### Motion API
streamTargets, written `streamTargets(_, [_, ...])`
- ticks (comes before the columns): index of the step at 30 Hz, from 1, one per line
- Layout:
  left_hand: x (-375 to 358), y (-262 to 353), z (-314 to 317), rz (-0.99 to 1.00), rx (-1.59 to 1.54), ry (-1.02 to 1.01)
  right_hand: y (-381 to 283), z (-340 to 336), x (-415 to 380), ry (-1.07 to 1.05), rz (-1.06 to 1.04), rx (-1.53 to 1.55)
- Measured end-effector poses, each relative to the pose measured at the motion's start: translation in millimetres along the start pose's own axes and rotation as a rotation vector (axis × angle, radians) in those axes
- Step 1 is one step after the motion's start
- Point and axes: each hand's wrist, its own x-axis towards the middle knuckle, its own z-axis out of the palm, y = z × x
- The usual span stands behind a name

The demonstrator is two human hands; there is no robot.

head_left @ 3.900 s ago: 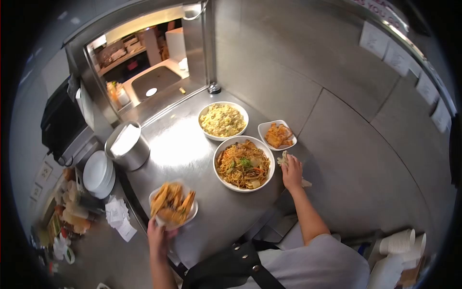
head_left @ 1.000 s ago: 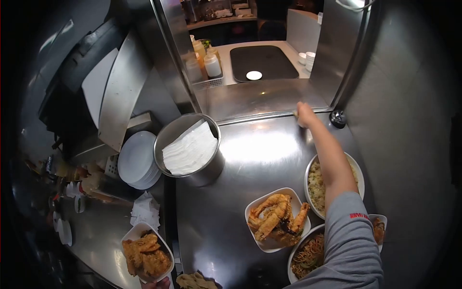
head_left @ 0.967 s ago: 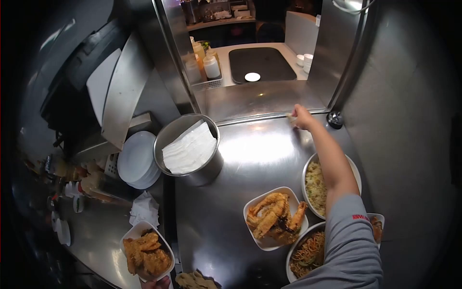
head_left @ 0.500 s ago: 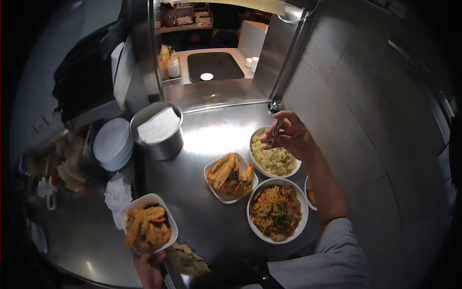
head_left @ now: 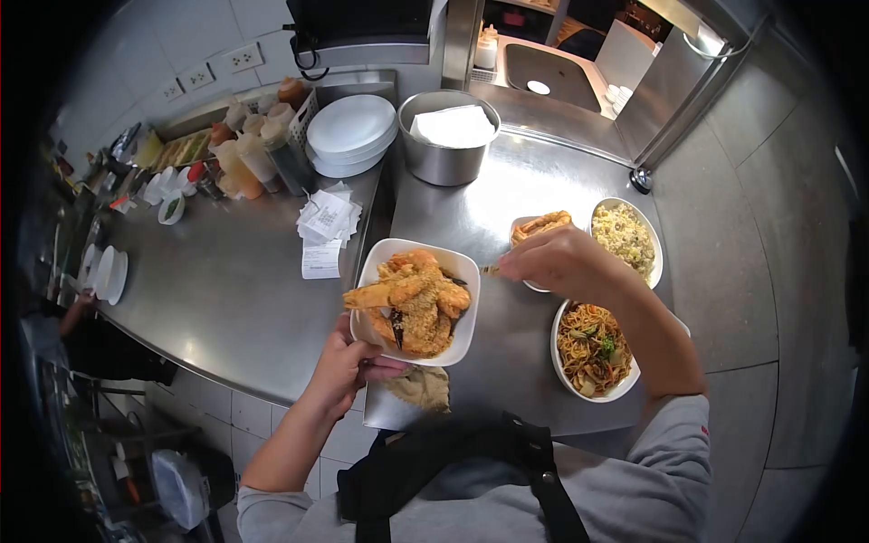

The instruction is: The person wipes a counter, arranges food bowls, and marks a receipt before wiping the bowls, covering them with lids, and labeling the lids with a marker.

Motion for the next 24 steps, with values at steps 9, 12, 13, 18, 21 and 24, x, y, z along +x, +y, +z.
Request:
streamTargets(9, [24.3,17.3,9.2,-0.003,0.043,-0.091,-28.3,3.1,-30.1,0.194,0.448,0.166])
streamTargets(12, [56.3,40.4,28.4,0.02,0.056,-0.101,-24.9,4.4,-109.6,0.602,0.596,0.084])
streamTargets(13, [69.2,49.9,38.0,0.026,0.07,-0.103,-29.6,12.2,-142.1,0.745,0.765,0.054])
streamTargets(18, [147.1,88.5,107.7,0.08,0.142,-0.156,-39.7,59.3,-278.7,1.418,1.17,-0.035])
streamTargets(21, [209.3,88.2,155.7,0.134,0.094,-0.255,-47.6,93.3,-334.3,1.415,1.371,-0.245])
streamTargets(24, [271.3,76.2,201.2,0.142,0.01,-0.29,-43.2,142.2,-370.8,1.448,1.508,-0.289])
